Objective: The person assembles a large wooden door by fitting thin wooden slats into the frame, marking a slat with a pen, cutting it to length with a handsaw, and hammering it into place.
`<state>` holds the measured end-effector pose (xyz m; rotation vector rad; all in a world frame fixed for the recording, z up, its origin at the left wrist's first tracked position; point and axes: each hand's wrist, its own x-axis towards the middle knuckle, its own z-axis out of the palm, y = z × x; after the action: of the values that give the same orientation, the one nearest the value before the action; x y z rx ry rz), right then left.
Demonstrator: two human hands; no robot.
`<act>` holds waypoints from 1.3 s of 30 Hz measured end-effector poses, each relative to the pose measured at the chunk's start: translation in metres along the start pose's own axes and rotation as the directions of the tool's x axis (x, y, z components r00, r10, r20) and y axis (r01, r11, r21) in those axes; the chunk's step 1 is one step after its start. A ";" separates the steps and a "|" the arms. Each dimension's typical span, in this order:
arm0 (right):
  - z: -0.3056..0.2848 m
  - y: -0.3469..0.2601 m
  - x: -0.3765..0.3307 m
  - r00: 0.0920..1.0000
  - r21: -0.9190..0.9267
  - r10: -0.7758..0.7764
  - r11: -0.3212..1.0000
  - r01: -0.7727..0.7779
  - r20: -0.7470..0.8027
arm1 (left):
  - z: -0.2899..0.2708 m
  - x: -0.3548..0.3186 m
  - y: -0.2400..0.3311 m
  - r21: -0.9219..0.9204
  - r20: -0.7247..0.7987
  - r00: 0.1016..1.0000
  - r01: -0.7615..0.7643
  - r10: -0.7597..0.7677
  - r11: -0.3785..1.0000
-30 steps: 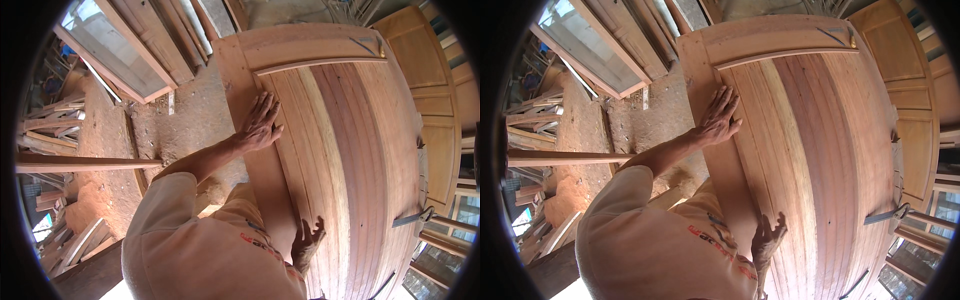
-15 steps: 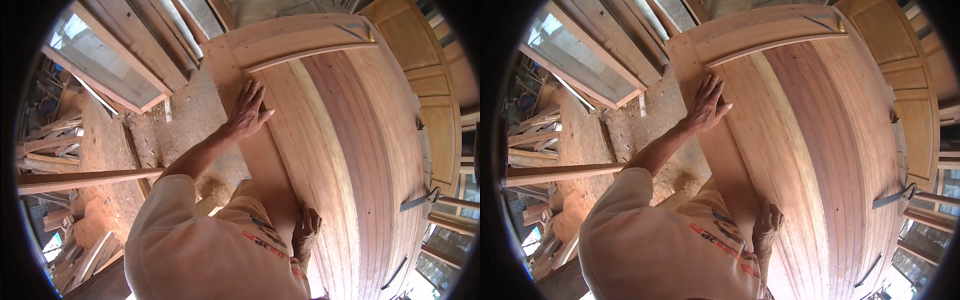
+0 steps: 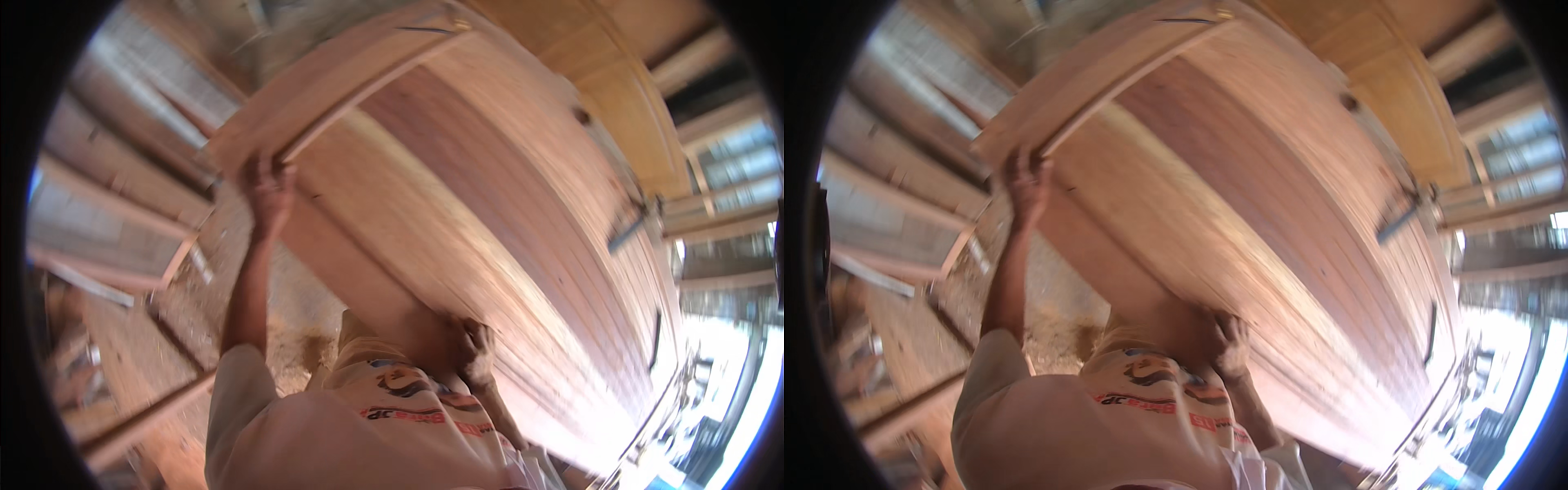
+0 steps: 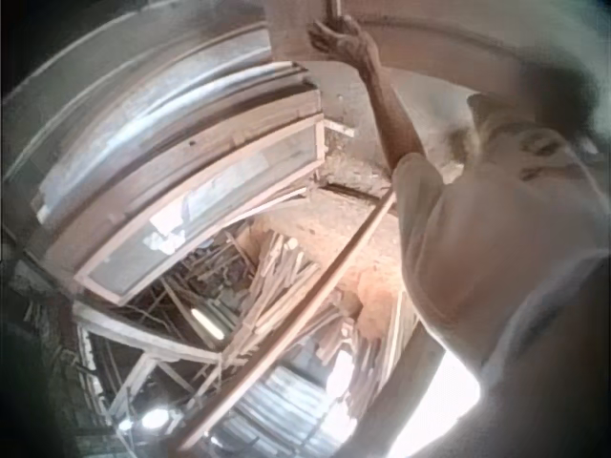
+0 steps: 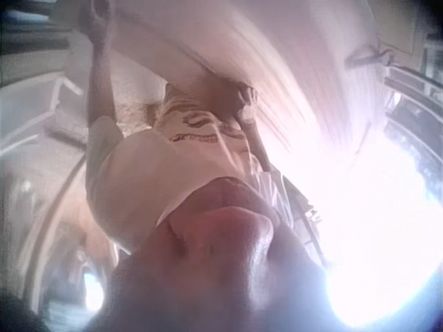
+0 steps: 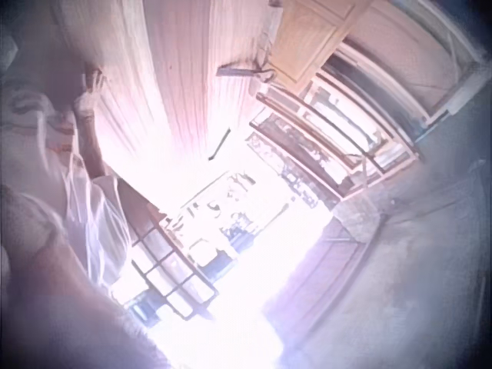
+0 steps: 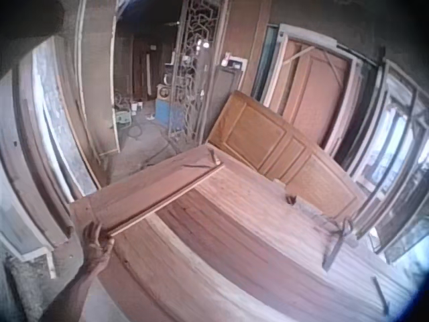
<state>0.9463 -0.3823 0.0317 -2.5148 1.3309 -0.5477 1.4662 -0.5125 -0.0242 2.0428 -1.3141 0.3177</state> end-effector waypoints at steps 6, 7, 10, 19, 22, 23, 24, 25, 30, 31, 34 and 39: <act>0.007 0.009 -0.008 1.000 0.012 -0.004 1.000 0.004 0.019 | -0.010 0.043 -0.051 0.260 0.357 0.870 0.256 -0.339 0.931; 0.005 0.007 -0.011 0.999 0.039 0.021 0.999 -0.022 0.036 | -0.012 0.049 -0.045 0.207 0.398 0.852 0.278 -0.340 0.938; 0.010 0.008 -0.010 0.998 0.056 -0.030 0.998 0.027 0.054 | -0.004 0.064 -0.096 0.012 0.433 0.870 0.257 -0.237 0.966; -0.010 0.008 -0.052 0.967 0.164 0.093 0.985 -0.054 -0.238 | -0.015 0.058 0.002 0.526 0.296 0.955 -0.170 0.008 0.833; -0.035 0.023 -0.091 0.910 0.160 0.250 0.965 -0.207 -0.330 | -0.003 -0.006 0.094 0.202 0.234 0.900 -0.414 0.367 0.888; -0.047 0.035 -0.103 0.878 0.163 0.306 0.951 -0.263 -0.368 | -0.002 -0.036 0.136 0.025 0.272 0.866 -0.442 0.420 0.897; -0.060 0.050 -0.115 0.846 0.174 0.349 0.937 -0.304 -0.403 | -0.006 -0.071 0.180 -0.141 0.295 0.832 -0.449 0.470 0.883; -0.070 0.064 -0.125 0.807 0.194 0.396 0.918 -0.345 -0.438 | -0.013 -0.106 0.225 -0.299 0.342 0.787 -0.426 0.513 0.854; -0.140 0.213 -0.193 0.662 0.160 0.513 0.840 -0.519 -0.546 | -0.070 -0.272 0.446 -0.706 0.491 0.422 -0.319 0.762 0.632; -0.160 0.246 -0.206 0.597 0.281 0.625 0.772 -0.571 -0.503 | -0.076 -0.300 0.473 -0.729 0.496 0.359 -0.323 0.791 0.604; -0.213 0.385 -0.259 0.465 0.315 0.749 0.635 -0.705 -0.472 | -0.075 -0.373 0.528 -0.784 0.479 0.351 -0.240 0.804 0.572; -0.300 0.586 -0.314 0.195 0.369 0.799 0.459 -0.808 -0.568 | -0.054 -0.428 0.525 -0.677 0.484 0.507 -0.299 0.713 0.672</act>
<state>0.2210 -0.4583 0.0114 -1.1202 2.6230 -1.2158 0.8179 -0.3109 0.0022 1.2285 -2.2351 -0.6405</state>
